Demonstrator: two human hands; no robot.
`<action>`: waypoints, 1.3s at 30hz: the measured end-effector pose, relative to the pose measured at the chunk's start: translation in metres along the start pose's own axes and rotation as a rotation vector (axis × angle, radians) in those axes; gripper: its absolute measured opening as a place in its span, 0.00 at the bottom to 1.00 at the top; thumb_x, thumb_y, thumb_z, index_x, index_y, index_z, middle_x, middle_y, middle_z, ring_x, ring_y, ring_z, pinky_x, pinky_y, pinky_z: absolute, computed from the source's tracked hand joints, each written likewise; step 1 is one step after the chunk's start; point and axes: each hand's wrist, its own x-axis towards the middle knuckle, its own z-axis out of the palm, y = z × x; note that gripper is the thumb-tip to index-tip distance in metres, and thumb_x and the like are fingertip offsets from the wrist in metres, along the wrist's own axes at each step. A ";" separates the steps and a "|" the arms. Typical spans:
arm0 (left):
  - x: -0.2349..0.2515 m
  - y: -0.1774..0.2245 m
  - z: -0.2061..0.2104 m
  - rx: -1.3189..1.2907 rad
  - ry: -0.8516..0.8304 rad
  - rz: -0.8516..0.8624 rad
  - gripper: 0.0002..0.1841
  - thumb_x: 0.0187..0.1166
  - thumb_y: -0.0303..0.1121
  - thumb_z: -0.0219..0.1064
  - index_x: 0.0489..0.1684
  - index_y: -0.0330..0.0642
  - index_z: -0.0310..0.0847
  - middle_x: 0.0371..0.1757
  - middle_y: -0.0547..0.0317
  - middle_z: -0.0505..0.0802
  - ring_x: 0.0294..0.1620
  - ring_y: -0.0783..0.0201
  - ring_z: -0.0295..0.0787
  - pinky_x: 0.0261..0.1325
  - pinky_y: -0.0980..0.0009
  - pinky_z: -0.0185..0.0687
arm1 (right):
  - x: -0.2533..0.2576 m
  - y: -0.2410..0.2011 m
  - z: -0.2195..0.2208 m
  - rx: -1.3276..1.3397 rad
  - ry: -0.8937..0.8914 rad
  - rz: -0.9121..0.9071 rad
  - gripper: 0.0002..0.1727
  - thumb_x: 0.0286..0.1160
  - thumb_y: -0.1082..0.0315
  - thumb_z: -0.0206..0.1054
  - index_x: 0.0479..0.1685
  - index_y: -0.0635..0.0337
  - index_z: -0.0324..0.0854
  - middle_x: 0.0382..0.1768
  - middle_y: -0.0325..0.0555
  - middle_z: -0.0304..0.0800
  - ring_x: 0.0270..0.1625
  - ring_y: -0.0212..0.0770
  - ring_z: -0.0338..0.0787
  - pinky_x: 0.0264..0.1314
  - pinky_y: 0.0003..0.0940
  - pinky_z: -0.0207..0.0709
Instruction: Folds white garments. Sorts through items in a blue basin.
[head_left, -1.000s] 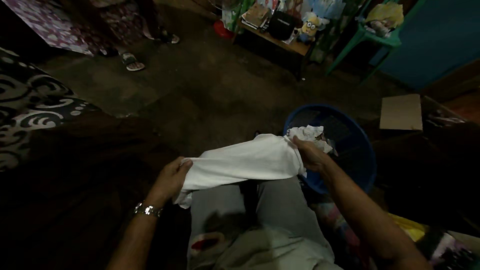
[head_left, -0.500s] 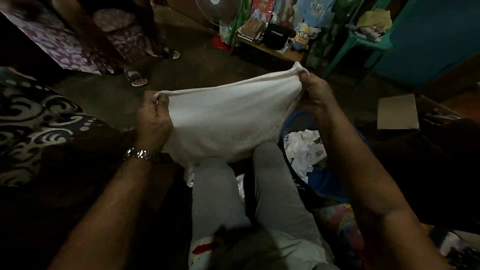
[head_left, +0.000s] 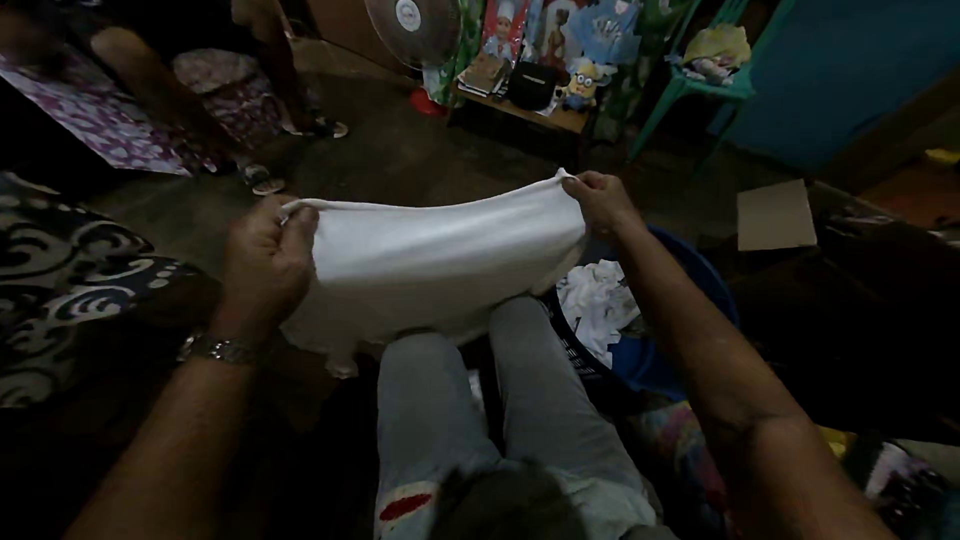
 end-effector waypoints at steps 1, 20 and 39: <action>-0.003 -0.002 0.000 0.010 -0.006 0.005 0.17 0.93 0.35 0.51 0.56 0.25 0.76 0.40 0.46 0.84 0.36 0.73 0.74 0.46 0.73 0.73 | 0.000 0.006 0.003 -0.001 0.023 0.001 0.18 0.90 0.56 0.60 0.54 0.63 0.85 0.41 0.48 0.88 0.40 0.37 0.85 0.49 0.40 0.80; -0.051 -0.004 0.001 -0.004 -0.062 -0.051 0.15 0.92 0.37 0.54 0.56 0.33 0.78 0.29 0.57 0.80 0.24 0.77 0.71 0.30 0.77 0.72 | -0.042 0.048 0.008 0.326 0.176 0.039 0.15 0.88 0.60 0.59 0.52 0.63 0.84 0.37 0.42 0.88 0.37 0.33 0.87 0.44 0.35 0.86; 0.015 0.000 -0.004 0.102 0.105 0.031 0.23 0.95 0.39 0.47 0.66 0.22 0.70 0.54 0.29 0.84 0.51 0.56 0.82 0.61 0.62 0.76 | -0.009 -0.017 -0.013 0.875 0.042 -0.172 0.14 0.93 0.68 0.45 0.55 0.61 0.77 0.48 0.44 0.90 0.52 0.35 0.90 0.58 0.32 0.84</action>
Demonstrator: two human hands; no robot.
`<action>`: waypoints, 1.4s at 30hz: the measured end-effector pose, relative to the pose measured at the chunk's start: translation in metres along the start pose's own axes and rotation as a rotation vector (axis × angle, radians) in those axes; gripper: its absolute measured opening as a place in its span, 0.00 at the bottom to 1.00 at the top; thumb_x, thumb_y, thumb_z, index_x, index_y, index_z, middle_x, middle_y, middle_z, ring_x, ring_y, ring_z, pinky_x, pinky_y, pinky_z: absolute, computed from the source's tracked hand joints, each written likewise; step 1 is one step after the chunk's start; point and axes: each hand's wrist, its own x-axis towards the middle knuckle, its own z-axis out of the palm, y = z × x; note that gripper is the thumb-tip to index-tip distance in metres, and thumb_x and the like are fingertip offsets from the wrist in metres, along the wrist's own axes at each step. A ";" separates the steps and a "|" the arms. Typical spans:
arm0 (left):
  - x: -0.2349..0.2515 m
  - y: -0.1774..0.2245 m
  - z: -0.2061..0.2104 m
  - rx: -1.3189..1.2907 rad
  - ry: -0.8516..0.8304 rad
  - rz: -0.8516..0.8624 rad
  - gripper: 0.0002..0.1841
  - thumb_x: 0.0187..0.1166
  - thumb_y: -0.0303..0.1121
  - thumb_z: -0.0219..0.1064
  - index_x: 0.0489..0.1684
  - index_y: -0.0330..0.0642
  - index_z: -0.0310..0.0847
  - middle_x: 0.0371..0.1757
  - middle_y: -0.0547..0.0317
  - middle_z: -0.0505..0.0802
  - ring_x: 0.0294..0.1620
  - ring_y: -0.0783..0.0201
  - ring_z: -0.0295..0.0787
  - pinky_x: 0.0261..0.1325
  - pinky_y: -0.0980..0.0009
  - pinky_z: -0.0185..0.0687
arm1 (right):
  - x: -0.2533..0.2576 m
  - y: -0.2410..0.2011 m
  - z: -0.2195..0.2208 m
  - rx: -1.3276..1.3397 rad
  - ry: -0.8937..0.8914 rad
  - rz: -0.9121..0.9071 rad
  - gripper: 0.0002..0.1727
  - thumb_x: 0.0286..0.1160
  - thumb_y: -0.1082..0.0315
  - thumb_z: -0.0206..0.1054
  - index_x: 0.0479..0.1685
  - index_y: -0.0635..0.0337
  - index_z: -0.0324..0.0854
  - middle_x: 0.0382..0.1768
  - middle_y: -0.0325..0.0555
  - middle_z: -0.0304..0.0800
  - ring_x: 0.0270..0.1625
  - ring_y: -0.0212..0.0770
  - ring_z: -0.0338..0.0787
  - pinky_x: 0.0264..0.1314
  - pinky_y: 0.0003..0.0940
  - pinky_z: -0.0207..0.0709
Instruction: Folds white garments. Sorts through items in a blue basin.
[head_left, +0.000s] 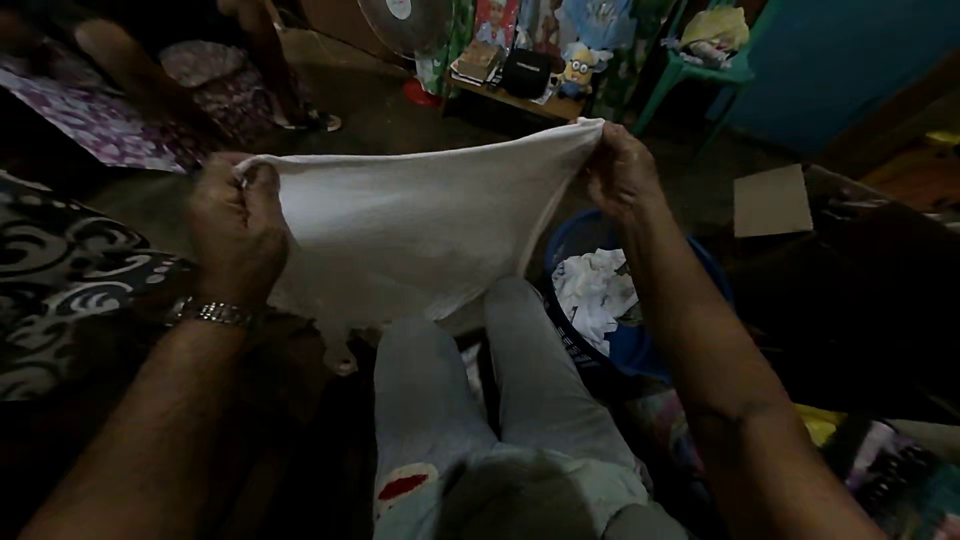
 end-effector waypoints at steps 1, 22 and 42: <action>-0.002 0.003 -0.002 0.000 0.008 0.008 0.22 0.95 0.39 0.47 0.66 0.23 0.70 0.53 0.30 0.85 0.50 0.59 0.82 0.60 0.64 0.77 | -0.001 -0.005 0.003 0.024 -0.021 -0.020 0.15 0.93 0.68 0.43 0.53 0.61 0.77 0.48 0.44 0.90 0.53 0.35 0.91 0.59 0.32 0.85; -0.307 -0.007 -0.002 -0.204 -0.585 -0.058 0.17 0.87 0.36 0.56 0.51 0.30 0.86 0.35 0.42 0.93 0.29 0.64 0.89 0.37 0.71 0.85 | -0.259 0.020 -0.176 -0.380 -0.845 0.491 0.16 0.90 0.51 0.56 0.43 0.46 0.85 0.49 0.28 0.91 0.57 0.26 0.87 0.64 0.30 0.81; -0.172 -0.079 0.046 -0.178 -0.617 -0.778 0.30 0.94 0.48 0.45 0.84 0.32 0.63 0.77 0.32 0.77 0.74 0.44 0.78 0.75 0.45 0.72 | -0.078 0.105 -0.080 -0.968 -0.292 0.719 0.33 0.97 0.49 0.37 0.79 0.68 0.71 0.71 0.64 0.79 0.71 0.55 0.81 0.73 0.51 0.73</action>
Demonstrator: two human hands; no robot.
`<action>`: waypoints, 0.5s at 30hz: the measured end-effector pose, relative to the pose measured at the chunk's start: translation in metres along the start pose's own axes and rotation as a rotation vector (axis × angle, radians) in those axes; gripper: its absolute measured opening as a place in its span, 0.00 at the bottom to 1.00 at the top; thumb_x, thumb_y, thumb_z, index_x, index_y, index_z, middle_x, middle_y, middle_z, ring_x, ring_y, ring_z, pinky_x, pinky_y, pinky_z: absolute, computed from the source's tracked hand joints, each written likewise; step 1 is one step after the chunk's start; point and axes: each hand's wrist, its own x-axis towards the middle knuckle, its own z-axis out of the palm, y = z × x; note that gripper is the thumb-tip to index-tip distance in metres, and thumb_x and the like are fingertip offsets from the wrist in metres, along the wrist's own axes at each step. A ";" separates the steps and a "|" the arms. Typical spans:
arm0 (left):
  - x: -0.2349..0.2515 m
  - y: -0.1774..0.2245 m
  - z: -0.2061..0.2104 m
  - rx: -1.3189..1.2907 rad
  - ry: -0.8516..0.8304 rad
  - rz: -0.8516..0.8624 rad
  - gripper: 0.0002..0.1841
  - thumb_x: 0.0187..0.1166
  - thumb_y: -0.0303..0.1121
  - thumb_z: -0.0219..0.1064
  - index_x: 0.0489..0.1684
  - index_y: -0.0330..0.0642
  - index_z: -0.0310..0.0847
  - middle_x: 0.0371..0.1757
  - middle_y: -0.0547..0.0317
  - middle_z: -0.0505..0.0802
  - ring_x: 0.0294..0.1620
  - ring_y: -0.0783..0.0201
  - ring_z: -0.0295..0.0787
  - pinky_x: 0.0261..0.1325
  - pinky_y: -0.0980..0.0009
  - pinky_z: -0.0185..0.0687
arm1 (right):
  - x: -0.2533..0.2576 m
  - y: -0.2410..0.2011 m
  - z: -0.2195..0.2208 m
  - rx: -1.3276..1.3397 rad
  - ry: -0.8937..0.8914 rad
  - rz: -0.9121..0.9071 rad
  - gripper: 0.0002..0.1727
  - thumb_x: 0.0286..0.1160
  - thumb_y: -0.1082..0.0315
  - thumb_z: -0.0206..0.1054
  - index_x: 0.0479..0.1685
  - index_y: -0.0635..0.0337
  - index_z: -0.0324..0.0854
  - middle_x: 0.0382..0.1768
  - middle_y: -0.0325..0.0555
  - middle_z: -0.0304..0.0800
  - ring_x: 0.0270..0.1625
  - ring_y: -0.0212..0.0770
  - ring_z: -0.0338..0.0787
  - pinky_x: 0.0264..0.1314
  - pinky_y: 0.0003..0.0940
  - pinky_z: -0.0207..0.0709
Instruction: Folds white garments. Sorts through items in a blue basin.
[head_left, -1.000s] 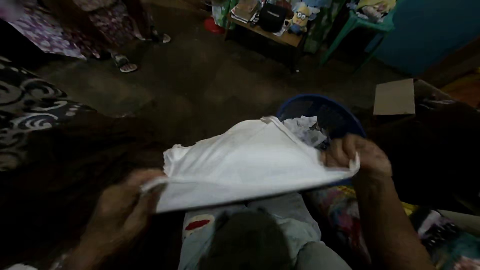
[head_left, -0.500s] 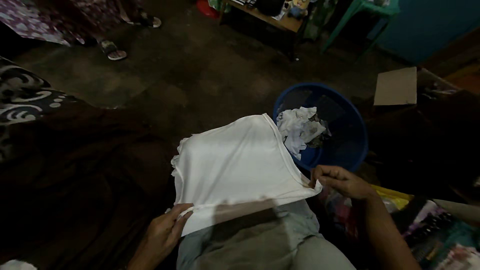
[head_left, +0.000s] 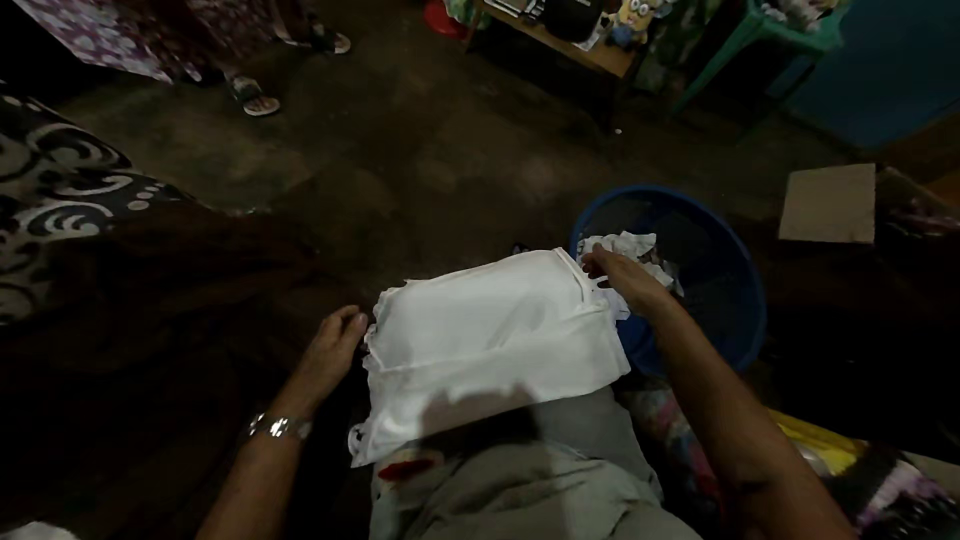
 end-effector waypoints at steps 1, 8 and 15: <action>0.013 0.001 0.005 -0.053 -0.010 -0.055 0.30 0.95 0.49 0.41 0.81 0.33 0.65 0.71 0.35 0.80 0.67 0.48 0.80 0.70 0.49 0.75 | 0.006 -0.005 0.005 -0.007 0.005 -0.005 0.31 0.97 0.51 0.41 0.78 0.69 0.71 0.69 0.65 0.80 0.68 0.56 0.83 0.72 0.52 0.75; 0.051 0.027 0.033 -0.388 -0.126 -0.247 0.30 0.91 0.58 0.45 0.72 0.44 0.78 0.60 0.50 0.89 0.58 0.60 0.87 0.62 0.55 0.83 | 0.016 -0.033 0.024 -0.285 0.035 -0.018 0.25 0.90 0.55 0.59 0.72 0.68 0.73 0.55 0.63 0.87 0.53 0.55 0.89 0.61 0.54 0.81; 0.072 0.017 0.021 -0.487 -0.090 -0.163 0.10 0.87 0.34 0.61 0.55 0.39 0.80 0.36 0.58 0.90 0.32 0.70 0.87 0.38 0.72 0.86 | 0.070 -0.014 0.022 -0.056 -0.166 0.219 0.37 0.89 0.39 0.51 0.69 0.68 0.77 0.59 0.61 0.85 0.57 0.49 0.86 0.64 0.48 0.79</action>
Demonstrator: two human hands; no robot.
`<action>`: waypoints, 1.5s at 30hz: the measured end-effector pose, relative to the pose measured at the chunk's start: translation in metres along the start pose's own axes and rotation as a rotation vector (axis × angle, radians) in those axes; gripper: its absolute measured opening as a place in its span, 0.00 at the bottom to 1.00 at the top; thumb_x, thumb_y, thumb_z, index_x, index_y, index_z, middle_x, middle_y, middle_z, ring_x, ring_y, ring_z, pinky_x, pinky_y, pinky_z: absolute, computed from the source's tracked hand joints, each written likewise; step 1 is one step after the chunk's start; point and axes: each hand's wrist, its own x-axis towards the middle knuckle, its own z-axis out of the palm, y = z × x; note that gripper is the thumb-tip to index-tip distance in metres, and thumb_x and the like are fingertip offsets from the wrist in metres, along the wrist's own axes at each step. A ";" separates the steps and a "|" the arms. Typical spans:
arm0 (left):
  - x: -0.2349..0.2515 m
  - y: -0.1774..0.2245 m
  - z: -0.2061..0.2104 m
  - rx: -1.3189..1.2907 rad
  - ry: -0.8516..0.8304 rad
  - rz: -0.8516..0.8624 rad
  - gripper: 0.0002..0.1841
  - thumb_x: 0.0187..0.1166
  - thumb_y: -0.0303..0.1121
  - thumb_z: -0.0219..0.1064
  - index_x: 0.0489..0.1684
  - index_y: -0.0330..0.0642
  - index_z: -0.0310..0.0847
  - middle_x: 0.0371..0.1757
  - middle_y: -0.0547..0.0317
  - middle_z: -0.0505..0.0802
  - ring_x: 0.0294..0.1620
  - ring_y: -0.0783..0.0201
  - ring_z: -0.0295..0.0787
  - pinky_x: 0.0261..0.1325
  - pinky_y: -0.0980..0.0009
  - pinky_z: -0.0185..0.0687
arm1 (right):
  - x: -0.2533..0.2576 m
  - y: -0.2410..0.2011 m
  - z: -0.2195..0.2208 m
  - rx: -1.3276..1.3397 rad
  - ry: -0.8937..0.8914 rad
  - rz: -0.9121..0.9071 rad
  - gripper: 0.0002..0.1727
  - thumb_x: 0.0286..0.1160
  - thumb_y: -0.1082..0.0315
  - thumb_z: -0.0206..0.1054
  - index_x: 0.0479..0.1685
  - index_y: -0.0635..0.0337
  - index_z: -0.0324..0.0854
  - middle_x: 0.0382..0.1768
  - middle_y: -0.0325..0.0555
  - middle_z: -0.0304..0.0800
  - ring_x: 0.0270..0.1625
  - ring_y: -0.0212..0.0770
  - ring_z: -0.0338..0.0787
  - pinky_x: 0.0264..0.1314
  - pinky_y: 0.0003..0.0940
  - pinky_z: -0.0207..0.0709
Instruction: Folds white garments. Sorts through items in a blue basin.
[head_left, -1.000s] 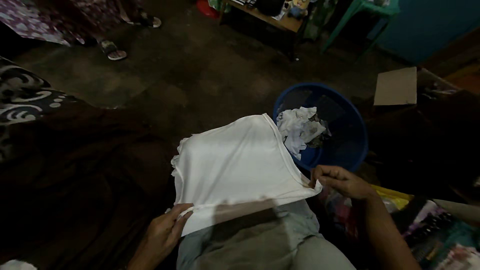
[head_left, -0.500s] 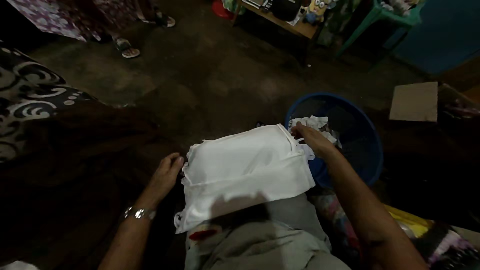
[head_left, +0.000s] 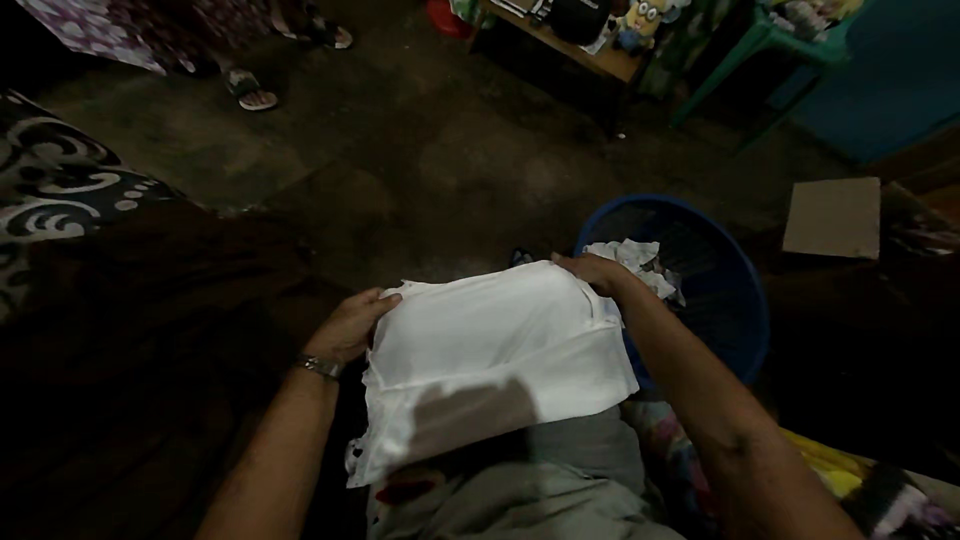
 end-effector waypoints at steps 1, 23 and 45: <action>-0.002 0.001 -0.002 0.028 0.021 0.037 0.09 0.87 0.33 0.62 0.55 0.39 0.80 0.36 0.58 0.90 0.32 0.71 0.87 0.38 0.72 0.86 | 0.004 0.002 -0.002 0.035 -0.007 -0.049 0.32 0.90 0.44 0.55 0.67 0.68 0.78 0.56 0.60 0.86 0.54 0.47 0.87 0.62 0.46 0.80; -0.161 -0.096 -0.018 0.621 0.122 0.799 0.19 0.82 0.42 0.61 0.47 0.33 0.89 0.51 0.45 0.93 0.55 0.57 0.89 0.62 0.59 0.85 | -0.174 0.140 0.016 -0.009 0.282 -0.515 0.25 0.89 0.65 0.48 0.79 0.69 0.69 0.75 0.62 0.77 0.75 0.48 0.81 0.74 0.41 0.78; -0.163 -0.109 -0.062 0.323 0.451 0.238 0.18 0.91 0.36 0.57 0.67 0.29 0.79 0.58 0.40 0.89 0.55 0.56 0.87 0.64 0.57 0.79 | -0.212 0.018 0.040 0.247 0.249 -0.627 0.18 0.81 0.66 0.62 0.67 0.59 0.74 0.42 0.33 0.91 0.40 0.24 0.90 0.45 0.25 0.88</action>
